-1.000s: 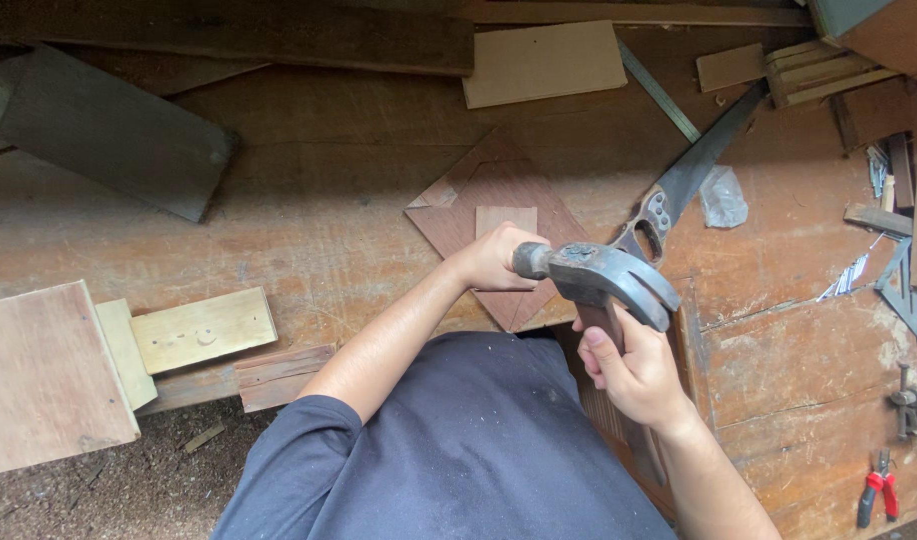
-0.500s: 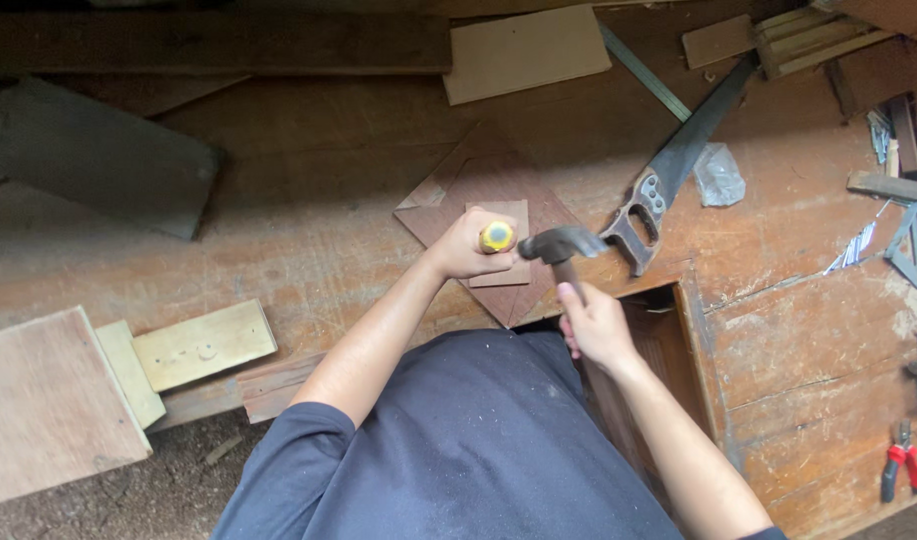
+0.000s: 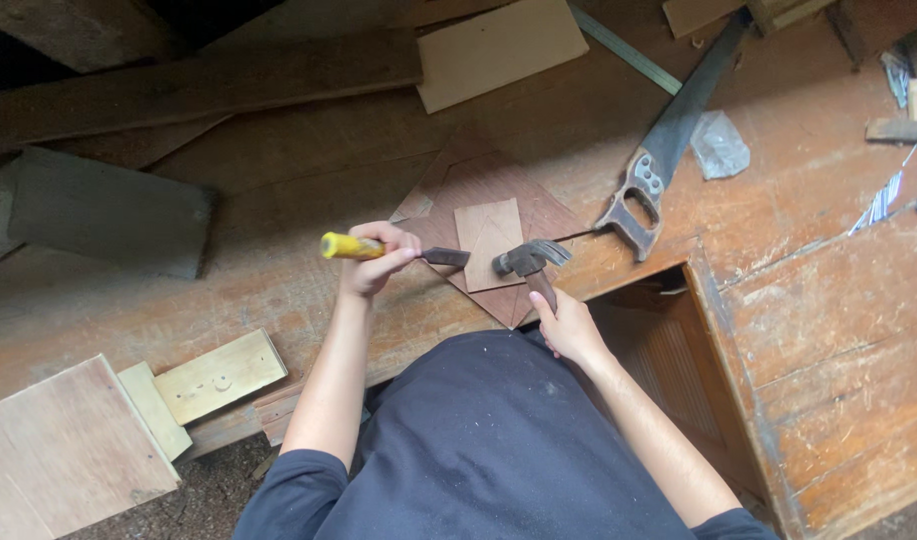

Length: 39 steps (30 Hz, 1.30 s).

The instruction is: The person holds a chisel against a small piece of wood on the workbench and strikes it with a hammer, repeatedly repositioning the chisel to carve the wood piece. They continue chiseling and hammering across the workbench throughout the episode.

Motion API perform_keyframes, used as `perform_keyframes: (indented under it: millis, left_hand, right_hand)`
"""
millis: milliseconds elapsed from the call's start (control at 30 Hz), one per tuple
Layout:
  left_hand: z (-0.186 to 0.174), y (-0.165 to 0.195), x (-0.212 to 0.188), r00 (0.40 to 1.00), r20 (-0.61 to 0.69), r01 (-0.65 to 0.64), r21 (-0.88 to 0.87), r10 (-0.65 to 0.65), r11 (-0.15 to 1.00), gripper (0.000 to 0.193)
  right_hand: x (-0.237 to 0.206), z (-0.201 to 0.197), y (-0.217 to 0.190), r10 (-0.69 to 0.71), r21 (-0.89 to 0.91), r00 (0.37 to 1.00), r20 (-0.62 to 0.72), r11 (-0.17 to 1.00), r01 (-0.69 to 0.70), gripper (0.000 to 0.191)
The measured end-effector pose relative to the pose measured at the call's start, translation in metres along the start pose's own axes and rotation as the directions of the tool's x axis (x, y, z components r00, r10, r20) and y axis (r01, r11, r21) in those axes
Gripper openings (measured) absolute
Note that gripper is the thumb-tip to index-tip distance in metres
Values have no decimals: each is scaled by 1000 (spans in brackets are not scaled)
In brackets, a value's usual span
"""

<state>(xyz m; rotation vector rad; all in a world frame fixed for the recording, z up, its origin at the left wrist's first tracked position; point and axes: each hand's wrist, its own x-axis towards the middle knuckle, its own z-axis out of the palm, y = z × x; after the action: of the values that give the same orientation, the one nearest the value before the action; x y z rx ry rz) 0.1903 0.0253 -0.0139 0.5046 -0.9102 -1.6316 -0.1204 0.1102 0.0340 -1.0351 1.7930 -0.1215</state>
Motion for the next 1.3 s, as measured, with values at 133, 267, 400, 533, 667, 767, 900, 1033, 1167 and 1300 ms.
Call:
perform_keyframes:
  millis: [133,267,400,533,667,767,900,1033,1167,1300]
  left_hand:
    - [-6,0,-13,995,-91,-37,-87,29,996,34]
    - [-8,-4,-16,991,-135,-35,-129,17,991,33]
    - [-14,-4,-14,972,-235,-111,-329,32,938,33]
    - [-20,1,-15,954,-300,-128,-318,28,940,30]
    - [-11,1,-11,951,-307,-139,-308,40,941,24]
    - [5,1,-2,965,-257,-142,-335,54,931,22]
    - [25,7,11,981,-194,-59,-267,7,962,31]
    - [39,17,15,980,-174,89,-77,-101,993,36]
    - [45,20,12,989,-122,120,276,-90,954,34]
    - [47,14,11,991,-126,16,399,38,917,39]
  right_hand:
    - [-1,4,5,-167,-205,985,-52,967,154,39]
    - [0,6,7,-159,-202,986,-51,969,145,43]
    - [2,6,8,-170,-199,984,-56,968,156,43]
    - [3,7,8,-213,-192,975,-63,961,198,43]
    - [1,7,7,-177,-195,983,-43,967,165,43]
    - [1,7,5,-140,-202,989,-37,971,130,43]
    - [2,9,6,-152,-217,988,-35,966,141,46]
    - [5,10,6,-186,-225,981,-50,959,170,48]
    - [5,10,5,-158,-225,987,-28,963,148,47]
    - [2,9,2,-144,-212,989,-27,968,135,48]
